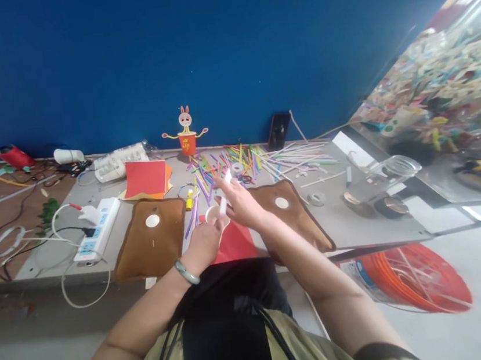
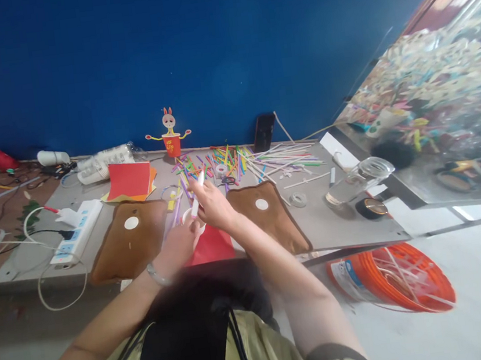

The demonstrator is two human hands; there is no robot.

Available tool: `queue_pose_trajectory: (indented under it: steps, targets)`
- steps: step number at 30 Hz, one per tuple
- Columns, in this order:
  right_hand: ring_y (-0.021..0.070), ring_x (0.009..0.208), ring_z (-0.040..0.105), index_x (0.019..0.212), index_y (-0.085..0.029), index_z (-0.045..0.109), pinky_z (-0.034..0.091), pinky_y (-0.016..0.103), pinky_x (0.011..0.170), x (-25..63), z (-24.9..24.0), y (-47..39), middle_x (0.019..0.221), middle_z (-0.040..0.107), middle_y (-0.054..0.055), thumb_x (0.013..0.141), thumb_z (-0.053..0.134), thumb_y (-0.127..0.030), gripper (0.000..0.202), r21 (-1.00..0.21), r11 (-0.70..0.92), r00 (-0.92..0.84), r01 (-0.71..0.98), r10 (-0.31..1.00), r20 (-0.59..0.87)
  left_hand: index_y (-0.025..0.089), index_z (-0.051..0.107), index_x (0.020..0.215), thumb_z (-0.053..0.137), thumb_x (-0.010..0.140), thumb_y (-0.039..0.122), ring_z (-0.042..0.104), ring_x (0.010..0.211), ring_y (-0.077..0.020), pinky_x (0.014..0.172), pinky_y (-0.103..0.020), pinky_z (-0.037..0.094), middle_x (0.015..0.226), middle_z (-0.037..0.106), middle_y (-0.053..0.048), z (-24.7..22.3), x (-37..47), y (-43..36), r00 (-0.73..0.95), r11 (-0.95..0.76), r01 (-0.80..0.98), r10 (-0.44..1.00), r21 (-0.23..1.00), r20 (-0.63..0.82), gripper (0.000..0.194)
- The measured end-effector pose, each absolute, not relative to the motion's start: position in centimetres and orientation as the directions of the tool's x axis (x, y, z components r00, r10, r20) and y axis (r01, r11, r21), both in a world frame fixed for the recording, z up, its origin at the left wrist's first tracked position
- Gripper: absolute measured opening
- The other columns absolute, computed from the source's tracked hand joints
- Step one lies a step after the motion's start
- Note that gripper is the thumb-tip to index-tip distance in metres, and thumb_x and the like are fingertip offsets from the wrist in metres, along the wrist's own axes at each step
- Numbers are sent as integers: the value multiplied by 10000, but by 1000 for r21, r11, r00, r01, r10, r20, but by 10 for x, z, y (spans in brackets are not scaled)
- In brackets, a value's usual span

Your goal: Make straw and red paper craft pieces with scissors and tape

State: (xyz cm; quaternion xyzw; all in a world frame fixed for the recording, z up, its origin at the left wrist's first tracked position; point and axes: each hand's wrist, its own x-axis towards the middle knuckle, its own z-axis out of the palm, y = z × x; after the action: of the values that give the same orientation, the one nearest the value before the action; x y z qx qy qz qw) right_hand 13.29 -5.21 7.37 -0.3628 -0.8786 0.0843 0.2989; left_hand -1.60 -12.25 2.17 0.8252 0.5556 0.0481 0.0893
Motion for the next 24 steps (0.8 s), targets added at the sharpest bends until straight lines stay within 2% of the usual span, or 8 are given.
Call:
queue_pose_trajectory:
  steps: [2, 4, 6, 10, 14, 18, 21, 24]
  targets:
    - [298, 1186, 519, 1280, -145, 475, 465, 442, 952, 115, 86, -22, 1318, 571, 172, 869, 427, -103, 417, -319, 745, -602, 586, 663, 445, 110, 566, 1158, 348, 958, 173, 650, 859, -257, 741, -370, 486, 1059, 621, -172, 22, -16, -123, 390, -382, 910, 920, 162, -21, 302]
    - [293, 1111, 573, 1271, -151, 473, 496, 422, 882, 95, 96, 9, 1367, 527, 177, 842, 409, -79, 439, -305, 707, -597, 638, 705, 382, 119, 567, 1144, 336, 966, 194, 647, 846, -254, 720, -368, 488, 1070, 620, -163, 24, -15, -124, 405, -399, 905, 914, 147, -15, 301]
    - [281, 955, 633, 1275, -162, 452, 517, 414, 788, 76, 103, 37, 1372, 513, 181, 855, 411, -107, 426, -300, 623, -547, 722, 780, 303, 119, 562, 1141, 329, 970, 202, 648, 841, -254, 705, -366, 490, 1060, 623, -154, 28, -15, -126, 397, -390, 910, 918, 142, -20, 301]
    - [257, 941, 653, 1311, -186, 412, 514, 399, 814, 45, 109, 84, 1465, 405, 192, 876, 478, -171, 441, -281, 494, -451, 822, 868, 208, 129, 561, 1108, 344, 961, 173, 650, 863, -239, 724, -354, 498, 1039, 634, -142, 39, -13, -128, 387, -378, 916, 921, 135, -51, 265]
    - [266, 1001, 646, 1361, -156, 374, 501, 388, 852, 25, 112, 122, 1412, 446, 221, 860, 527, -140, 524, -295, 407, -375, 864, 913, 162, 141, 563, 1019, 283, 970, 131, 653, 853, -218, 737, -339, 508, 970, 638, -123, 45, -10, -128, 374, -366, 924, 925, 112, -71, 284]
    - [262, 1018, 636, 1408, -132, 335, 489, 391, 871, 15, 112, 156, 1451, 394, 257, 877, 522, -133, 563, -318, 348, -314, 882, 937, 153, 174, 552, 990, 282, 971, 136, 649, 825, -207, 720, -334, 516, 961, 625, -100, 36, -12, -127, 374, -369, 923, 927, 106, -32, 273]
    - [261, 1023, 633, 1460, -151, 282, 482, 399, 877, 9, 110, 174, 1479, 366, 259, 889, 517, -132, 617, -342, 339, -307, 876, 941, 146, 182, 537, 1008, 303, 962, 132, 643, 786, -205, 685, -339, 513, 997, 610, -99, 28, -13, -124, 404, -399, 910, 915, 112, -27, 243]
    - [270, 1014, 640, 1489, -178, 249, 485, 403, 860, 5, 106, 184, 1469, 396, 246, 899, 528, -149, 653, -361, 338, -309, 869, 941, 137, 180, 528, 997, 303, 948, 93, 650, 809, -209, 692, -338, 512, 1002, 602, -97, 26, -14, -123, 406, -398, 909, 913, 124, -43, 246]
